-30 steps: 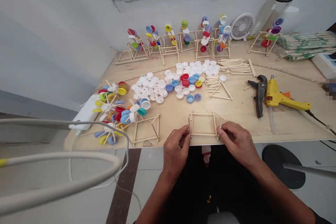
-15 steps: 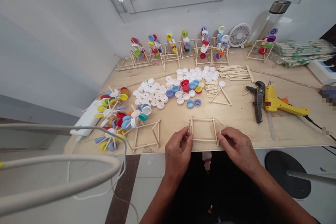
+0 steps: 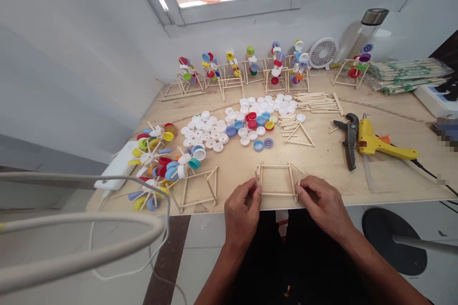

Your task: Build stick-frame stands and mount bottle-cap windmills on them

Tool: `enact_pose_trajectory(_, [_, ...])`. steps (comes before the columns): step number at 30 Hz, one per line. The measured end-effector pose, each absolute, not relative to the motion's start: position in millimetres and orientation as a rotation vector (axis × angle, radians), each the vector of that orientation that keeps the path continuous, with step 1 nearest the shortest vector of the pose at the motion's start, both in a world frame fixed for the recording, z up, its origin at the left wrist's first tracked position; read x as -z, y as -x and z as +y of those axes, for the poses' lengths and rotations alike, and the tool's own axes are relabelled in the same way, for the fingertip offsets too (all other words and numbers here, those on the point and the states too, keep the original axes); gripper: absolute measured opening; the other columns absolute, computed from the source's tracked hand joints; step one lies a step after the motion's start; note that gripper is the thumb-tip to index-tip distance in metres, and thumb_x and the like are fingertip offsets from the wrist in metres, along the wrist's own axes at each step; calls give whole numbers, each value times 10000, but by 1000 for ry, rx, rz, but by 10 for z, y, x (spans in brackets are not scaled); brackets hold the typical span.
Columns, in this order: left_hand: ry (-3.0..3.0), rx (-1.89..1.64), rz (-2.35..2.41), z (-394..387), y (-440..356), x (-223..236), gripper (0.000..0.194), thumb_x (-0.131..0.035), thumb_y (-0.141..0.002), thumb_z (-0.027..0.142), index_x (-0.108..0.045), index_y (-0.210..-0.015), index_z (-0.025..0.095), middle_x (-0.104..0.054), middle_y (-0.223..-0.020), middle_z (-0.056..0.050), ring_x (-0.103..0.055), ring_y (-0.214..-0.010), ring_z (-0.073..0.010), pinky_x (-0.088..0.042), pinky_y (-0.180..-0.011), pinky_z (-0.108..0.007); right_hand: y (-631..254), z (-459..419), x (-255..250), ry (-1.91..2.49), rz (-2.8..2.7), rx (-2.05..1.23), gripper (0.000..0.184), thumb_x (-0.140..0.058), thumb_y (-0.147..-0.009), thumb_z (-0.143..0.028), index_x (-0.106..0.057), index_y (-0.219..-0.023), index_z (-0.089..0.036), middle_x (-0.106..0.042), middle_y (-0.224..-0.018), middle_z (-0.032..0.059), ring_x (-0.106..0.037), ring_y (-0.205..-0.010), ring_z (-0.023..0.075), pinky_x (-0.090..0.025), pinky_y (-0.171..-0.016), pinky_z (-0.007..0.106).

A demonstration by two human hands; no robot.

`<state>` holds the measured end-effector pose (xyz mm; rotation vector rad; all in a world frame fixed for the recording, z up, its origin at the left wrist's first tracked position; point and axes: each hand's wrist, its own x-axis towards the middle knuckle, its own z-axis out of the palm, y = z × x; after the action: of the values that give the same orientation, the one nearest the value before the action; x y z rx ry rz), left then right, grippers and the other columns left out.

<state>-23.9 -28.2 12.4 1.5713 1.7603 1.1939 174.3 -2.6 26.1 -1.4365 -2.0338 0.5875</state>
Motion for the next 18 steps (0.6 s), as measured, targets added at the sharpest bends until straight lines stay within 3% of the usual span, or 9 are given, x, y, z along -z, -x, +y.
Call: enact_pose_trajectory(18, [-1581,-1215,1764,-277,235,-104,205,-570,-849,277,-665,-991,163,-725,-957,-65,-685,-802,-178,-544,-764,-301,-1739,-29,-274,1445,-2030,-605,231,-435,-909,-294,-563,-741,-198,-622,-704,18,-573,-659,149,-432,-640,280])
